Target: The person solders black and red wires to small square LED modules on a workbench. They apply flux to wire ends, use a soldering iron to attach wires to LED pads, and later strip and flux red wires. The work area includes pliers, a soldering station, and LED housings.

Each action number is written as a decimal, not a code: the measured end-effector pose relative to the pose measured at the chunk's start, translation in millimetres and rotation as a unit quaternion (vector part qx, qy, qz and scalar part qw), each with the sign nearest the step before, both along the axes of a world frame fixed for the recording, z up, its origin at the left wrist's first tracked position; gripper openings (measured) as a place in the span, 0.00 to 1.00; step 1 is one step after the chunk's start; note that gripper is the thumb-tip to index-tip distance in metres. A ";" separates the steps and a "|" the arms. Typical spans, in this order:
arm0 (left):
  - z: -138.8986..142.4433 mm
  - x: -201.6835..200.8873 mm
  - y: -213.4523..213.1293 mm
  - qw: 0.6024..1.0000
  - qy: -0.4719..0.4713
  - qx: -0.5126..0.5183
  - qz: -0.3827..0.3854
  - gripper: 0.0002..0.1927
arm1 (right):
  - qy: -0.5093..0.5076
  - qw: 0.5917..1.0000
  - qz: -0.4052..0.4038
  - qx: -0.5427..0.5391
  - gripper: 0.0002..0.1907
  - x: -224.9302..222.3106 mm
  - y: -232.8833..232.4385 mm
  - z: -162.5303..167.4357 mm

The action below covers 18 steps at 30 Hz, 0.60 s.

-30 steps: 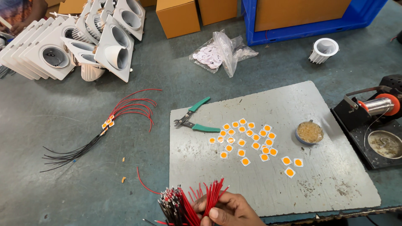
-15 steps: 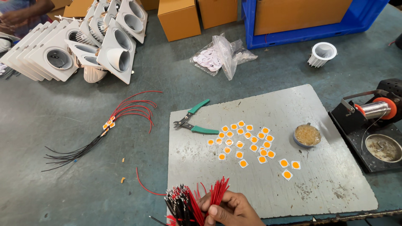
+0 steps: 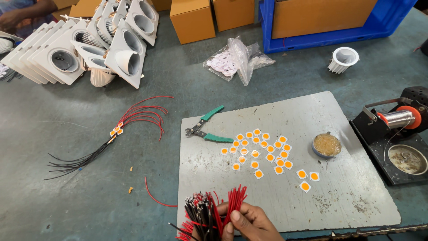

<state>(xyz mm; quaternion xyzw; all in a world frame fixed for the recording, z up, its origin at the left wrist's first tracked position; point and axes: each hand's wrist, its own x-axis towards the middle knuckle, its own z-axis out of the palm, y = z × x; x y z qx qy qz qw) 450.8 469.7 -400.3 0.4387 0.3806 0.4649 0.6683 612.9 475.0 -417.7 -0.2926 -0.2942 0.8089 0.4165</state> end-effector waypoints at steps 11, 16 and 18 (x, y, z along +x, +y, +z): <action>1.1 1.1 2.3 1.000 -0.009 0.003 -0.014 0.27 | -0.036 0.998 -0.025 -0.035 0.21 -4.5 0.5 -7.0; 1.4 4.1 2.9 1.000 -0.011 0.007 -0.023 0.27 | -0.107 0.990 -0.026 0.085 0.18 -2.3 -1.3 -5.6; 1.3 2.6 5.7 0.999 -0.009 0.003 -0.030 0.27 | -0.112 0.987 -0.026 0.110 0.17 -0.2 -3.4 -3.7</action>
